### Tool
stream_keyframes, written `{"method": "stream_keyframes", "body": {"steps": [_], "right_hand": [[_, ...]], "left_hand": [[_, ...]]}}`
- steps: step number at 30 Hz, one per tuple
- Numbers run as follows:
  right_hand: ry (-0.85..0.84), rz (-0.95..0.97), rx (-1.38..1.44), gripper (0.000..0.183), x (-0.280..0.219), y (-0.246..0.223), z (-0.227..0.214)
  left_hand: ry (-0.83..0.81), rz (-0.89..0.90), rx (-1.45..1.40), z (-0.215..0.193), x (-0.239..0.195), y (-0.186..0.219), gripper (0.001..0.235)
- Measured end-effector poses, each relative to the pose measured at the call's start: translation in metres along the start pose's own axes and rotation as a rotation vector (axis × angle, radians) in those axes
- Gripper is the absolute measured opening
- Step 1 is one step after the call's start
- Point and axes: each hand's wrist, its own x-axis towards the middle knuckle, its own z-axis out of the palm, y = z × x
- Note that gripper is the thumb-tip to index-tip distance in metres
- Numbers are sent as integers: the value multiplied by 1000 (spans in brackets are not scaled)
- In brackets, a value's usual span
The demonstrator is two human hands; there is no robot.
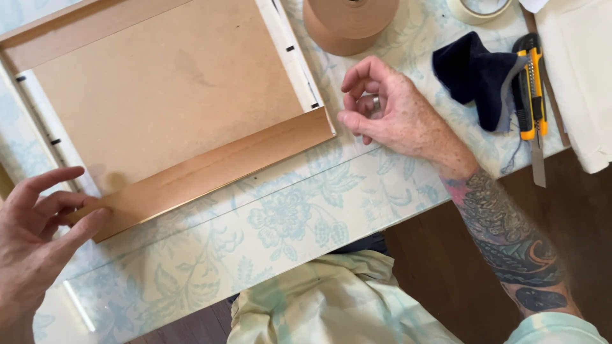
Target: Measuring, cutting, and applying adhesive paper tape to the back of a picture frame using a utility knife and a brush.
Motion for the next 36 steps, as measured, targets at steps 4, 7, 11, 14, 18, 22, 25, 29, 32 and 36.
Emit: {"method": "stream_keyframes", "body": {"steps": [4, 7, 11, 14, 18, 22, 25, 29, 32, 36], "right_hand": [[-44, 30, -50, 38, -1, 4, -4], [-20, -12, -98, 42, -3, -3, 1], [-15, -11, -70, 42, -2, -3, 2], [-7, 13, -43, 42, -2, -4, 2], [-11, 10, -47, 43, 0, -4, 2], [-11, -5, -40, 45, 1, -3, 1], [-29, 24, -17, 43, 2, -2, 0], [-57, 93, -40, 40, 3, 1, -4], [-31, 92, -10, 35, 3, 4, -3], [6, 54, -68, 37, 3, -5, 6]], "left_hand": [[-13, 2, 6, -1, -2, 1, 64], [-14, 4, 24, -1, -2, 3, 66], [-20, -16, 13, -1, -3, 6, 66], [-27, -19, 6, -2, -2, 6, 67], [-21, -24, 19, -3, -1, 2, 68], [-11, -15, 36, -3, 1, 0, 69], [-13, -6, 28, -3, 1, 0, 67], [-16, 4, 51, -3, 0, 2, 67], [-15, -9, 38, -2, 0, 3, 65], [-7, -23, 31, -2, 1, 2, 65]]}}
